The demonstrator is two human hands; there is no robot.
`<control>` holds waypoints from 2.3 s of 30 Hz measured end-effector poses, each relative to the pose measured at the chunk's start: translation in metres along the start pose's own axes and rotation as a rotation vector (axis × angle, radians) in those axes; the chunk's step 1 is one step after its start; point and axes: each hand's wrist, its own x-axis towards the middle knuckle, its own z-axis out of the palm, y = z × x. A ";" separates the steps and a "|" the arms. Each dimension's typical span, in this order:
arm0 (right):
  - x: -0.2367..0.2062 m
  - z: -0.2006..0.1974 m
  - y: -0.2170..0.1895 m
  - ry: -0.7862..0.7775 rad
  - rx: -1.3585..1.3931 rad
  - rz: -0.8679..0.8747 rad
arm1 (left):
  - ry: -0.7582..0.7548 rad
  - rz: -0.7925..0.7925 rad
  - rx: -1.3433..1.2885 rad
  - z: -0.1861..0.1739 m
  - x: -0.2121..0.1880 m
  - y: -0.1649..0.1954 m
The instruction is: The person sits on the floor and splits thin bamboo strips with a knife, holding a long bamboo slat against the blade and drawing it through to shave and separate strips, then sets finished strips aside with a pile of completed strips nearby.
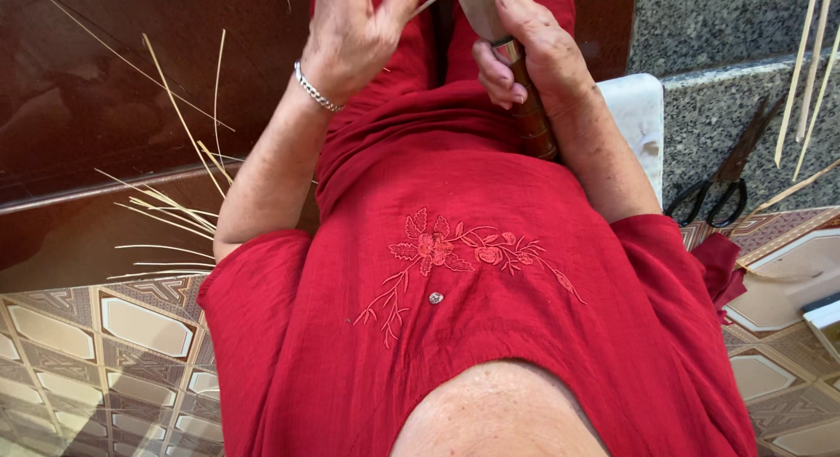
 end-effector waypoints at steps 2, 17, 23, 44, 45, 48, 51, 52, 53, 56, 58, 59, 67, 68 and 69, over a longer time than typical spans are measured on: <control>-0.002 -0.002 0.002 0.025 0.005 0.007 | 0.113 -0.181 -0.402 0.004 -0.016 0.004; -0.001 0.013 -0.011 -0.076 0.041 0.116 | -0.029 -0.673 -1.010 0.039 -0.033 -0.004; -0.001 0.019 -0.013 -0.083 0.027 0.093 | -0.070 -0.714 -1.083 0.034 -0.033 -0.002; -0.012 0.026 -0.020 -0.088 -0.017 0.058 | -0.138 -0.790 -1.036 0.011 -0.033 0.014; -0.013 0.030 -0.022 -0.071 -0.092 0.057 | -0.112 -0.751 -1.034 0.012 -0.032 0.015; -0.015 0.041 -0.028 -0.034 -0.090 0.109 | -0.048 -0.694 -1.043 0.013 -0.030 0.017; -0.013 0.046 -0.030 -0.087 0.003 0.151 | -0.019 -0.676 -1.050 0.015 -0.029 0.018; -0.013 0.046 -0.030 -0.065 -0.009 0.147 | -0.012 -0.672 -1.046 0.015 -0.029 0.018; -0.012 0.046 -0.028 -0.043 -0.023 0.143 | -0.017 -0.664 -1.023 0.016 -0.029 0.018; -0.012 0.044 -0.024 -0.026 -0.076 0.122 | -0.029 -0.649 -0.966 0.018 -0.029 0.016; -0.013 0.042 -0.022 -0.031 -0.085 0.110 | -0.035 -0.641 -0.965 0.019 -0.029 0.015; -0.012 0.042 -0.021 -0.042 -0.073 0.102 | -0.039 -0.634 -0.957 0.019 -0.029 0.015; -0.008 0.044 -0.015 -0.077 -0.075 0.058 | -0.040 -0.656 -0.931 0.025 -0.029 0.014; -0.009 0.045 -0.014 -0.063 -0.120 0.058 | -0.028 -0.667 -0.969 0.025 -0.029 0.013; -0.009 0.046 -0.013 -0.046 -0.166 0.057 | -0.017 -0.676 -1.009 0.026 -0.028 0.013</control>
